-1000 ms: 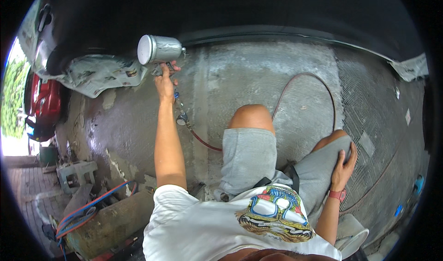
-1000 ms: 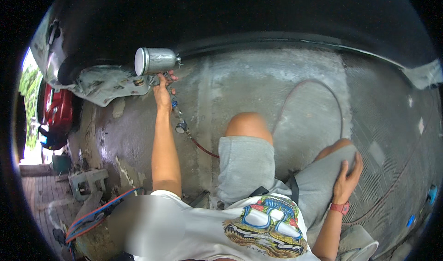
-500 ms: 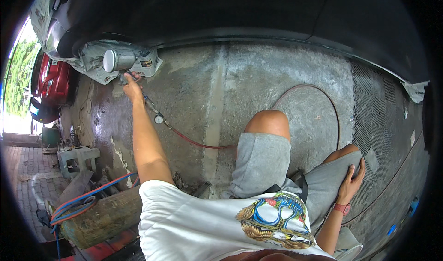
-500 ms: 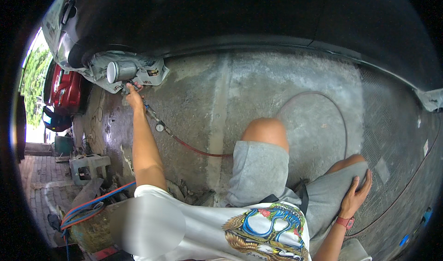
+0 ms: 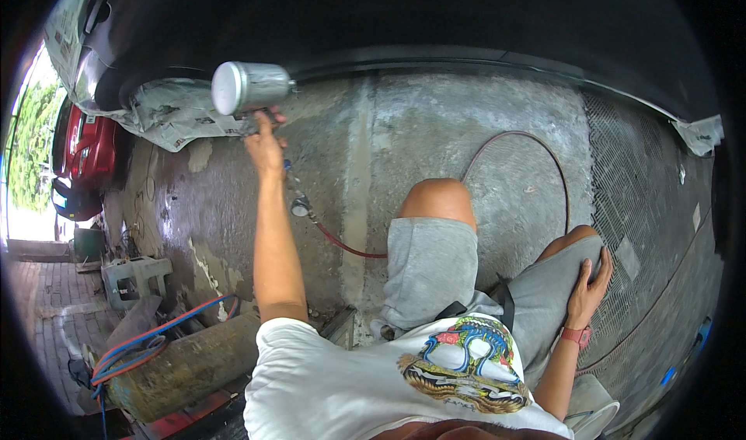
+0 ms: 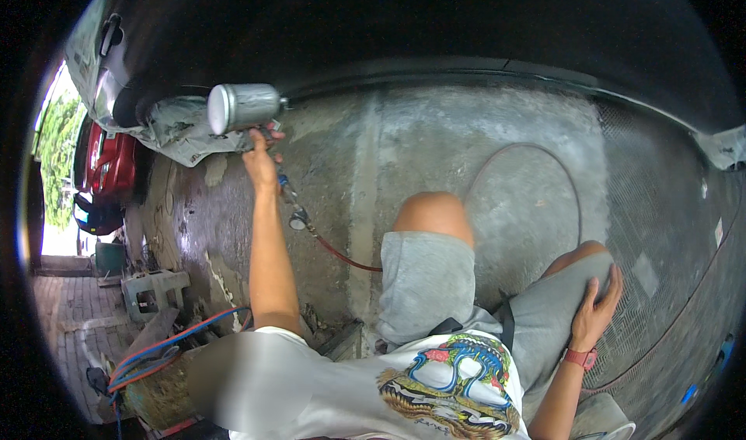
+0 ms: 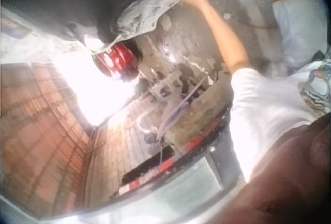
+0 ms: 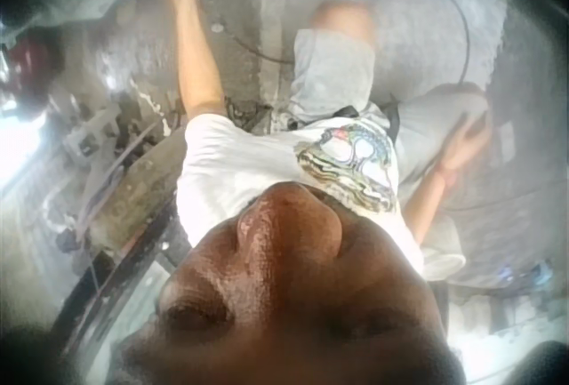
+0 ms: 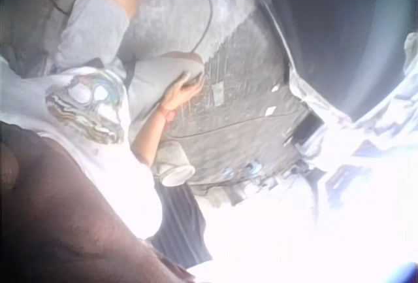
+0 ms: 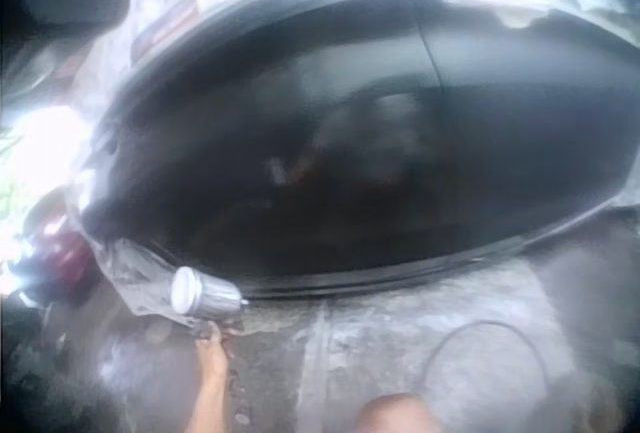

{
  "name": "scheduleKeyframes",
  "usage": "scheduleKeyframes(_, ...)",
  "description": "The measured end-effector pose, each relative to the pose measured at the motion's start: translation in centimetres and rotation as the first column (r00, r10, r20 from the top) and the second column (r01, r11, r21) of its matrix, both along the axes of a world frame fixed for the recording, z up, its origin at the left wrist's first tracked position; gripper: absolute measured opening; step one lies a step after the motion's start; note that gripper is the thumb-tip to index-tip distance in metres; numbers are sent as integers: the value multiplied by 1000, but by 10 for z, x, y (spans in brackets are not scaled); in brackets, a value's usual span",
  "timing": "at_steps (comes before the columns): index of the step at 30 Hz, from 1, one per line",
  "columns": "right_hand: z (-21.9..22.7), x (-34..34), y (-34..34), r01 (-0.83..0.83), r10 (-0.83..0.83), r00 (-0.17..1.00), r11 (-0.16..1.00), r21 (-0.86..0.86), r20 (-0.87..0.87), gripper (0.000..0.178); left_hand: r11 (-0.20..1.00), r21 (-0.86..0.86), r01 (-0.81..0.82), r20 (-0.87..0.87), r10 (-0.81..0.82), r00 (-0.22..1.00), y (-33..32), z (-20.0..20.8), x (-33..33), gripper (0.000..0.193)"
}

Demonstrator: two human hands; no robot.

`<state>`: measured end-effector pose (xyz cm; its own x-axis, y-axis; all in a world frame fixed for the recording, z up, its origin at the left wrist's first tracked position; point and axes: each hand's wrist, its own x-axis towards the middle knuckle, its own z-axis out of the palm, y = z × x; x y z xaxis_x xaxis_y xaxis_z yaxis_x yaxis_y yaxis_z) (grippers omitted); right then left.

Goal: The person uses a spray gun to apply paint to the side of a car door. The person sits on the floor, moves around the vehicle, and refills the spray gun from a bucket.

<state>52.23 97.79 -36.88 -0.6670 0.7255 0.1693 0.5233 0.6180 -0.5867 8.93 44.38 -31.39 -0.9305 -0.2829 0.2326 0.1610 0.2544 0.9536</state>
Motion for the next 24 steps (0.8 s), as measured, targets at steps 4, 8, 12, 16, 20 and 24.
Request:
scheduleKeyframes(4, 1, 3, 1, 14, -14, 1000, 1000, 20, 13, 50, 971, 102, 218, 32, -223, 974, 78, 1, 22, 43)
scheduleKeyframes(8, 2, 9, 2, 28, -28, 1000, 999, -17, -1, 51, 919, 111, 379, 24, -383, 923, 141, 4, 38, 41)
scheduleKeyframes(12, 1, 16, 5, 31, -31, 1000, 999, 16, 2, 51, 871, 129, 474, 33, -482, 876, 197, 4, 41, 41)
scheduleKeyframes(16, 2, 20, 4, 44, -44, 999, 998, 35, -4, 50, 816, 154, 558, 59, -571, 819, 244, 13, 42, 45)
scheduleKeyframes(20, 1, 22, 3, 41, -41, 999, 997, 66, -6, 49, 744, 168, 646, 53, -662, 748, 258, 16, 27, 44)
scheduleKeyframes(24, 2, 20, 1, 49, -48, 999, 998, 46, -11, 49, 806, 163, 569, 28, -580, 814, 230, 19, 16, 47)
